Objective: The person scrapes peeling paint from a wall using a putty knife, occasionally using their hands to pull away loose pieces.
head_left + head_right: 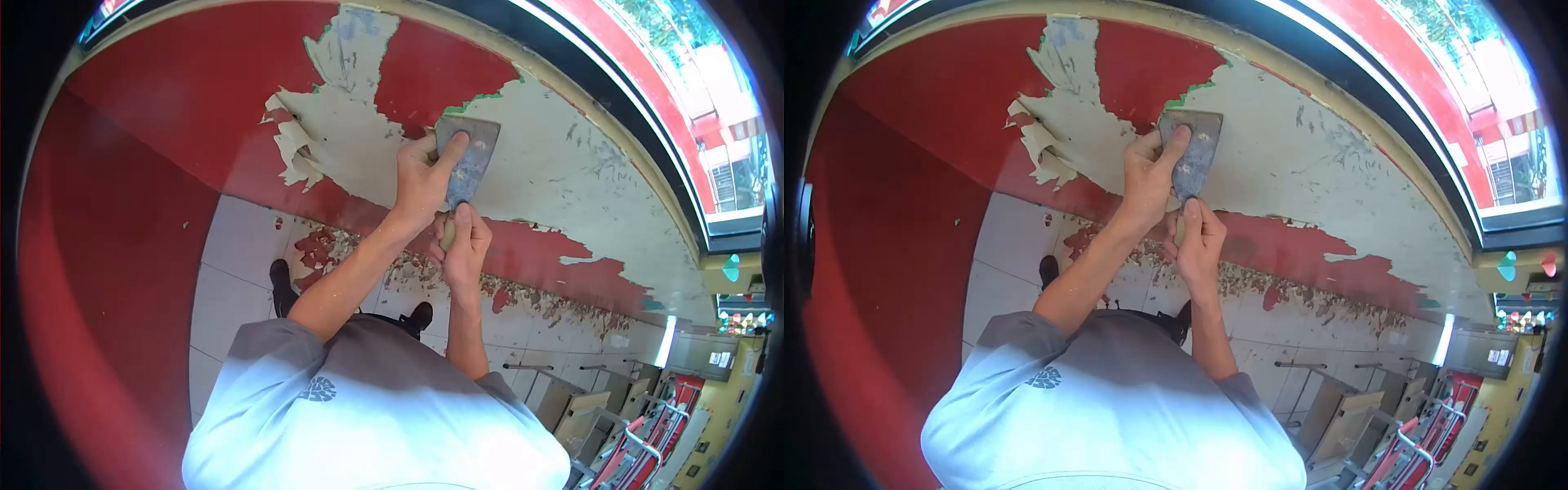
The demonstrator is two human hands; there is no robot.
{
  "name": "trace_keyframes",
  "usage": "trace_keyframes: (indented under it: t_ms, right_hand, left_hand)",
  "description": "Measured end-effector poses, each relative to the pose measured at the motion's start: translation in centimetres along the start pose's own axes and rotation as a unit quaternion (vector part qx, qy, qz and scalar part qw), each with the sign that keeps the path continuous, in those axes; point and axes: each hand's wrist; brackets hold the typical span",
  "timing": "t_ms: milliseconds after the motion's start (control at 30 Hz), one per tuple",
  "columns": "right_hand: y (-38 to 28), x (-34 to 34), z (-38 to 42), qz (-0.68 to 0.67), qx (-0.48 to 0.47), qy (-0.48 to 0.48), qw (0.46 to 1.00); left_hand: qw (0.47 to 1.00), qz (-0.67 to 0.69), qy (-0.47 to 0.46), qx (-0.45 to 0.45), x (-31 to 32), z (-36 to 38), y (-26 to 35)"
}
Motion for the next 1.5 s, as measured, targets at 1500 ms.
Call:
trace_keyframes:
  t_ms: [1500]
  right_hand:
    - [-0.6,1.6,-0.4,0.012,-0.146,0.055,0.988]
  left_hand:
    - [0.993,-0.078,0.002,0.090,1.8,-0.7,1.7]
Point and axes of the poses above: each hand's wrist, its own z-axis away from the middle knuckle, its own x-axis out of the palm, y = z × x, and after that the axes turned 1 degree about y, right-handed
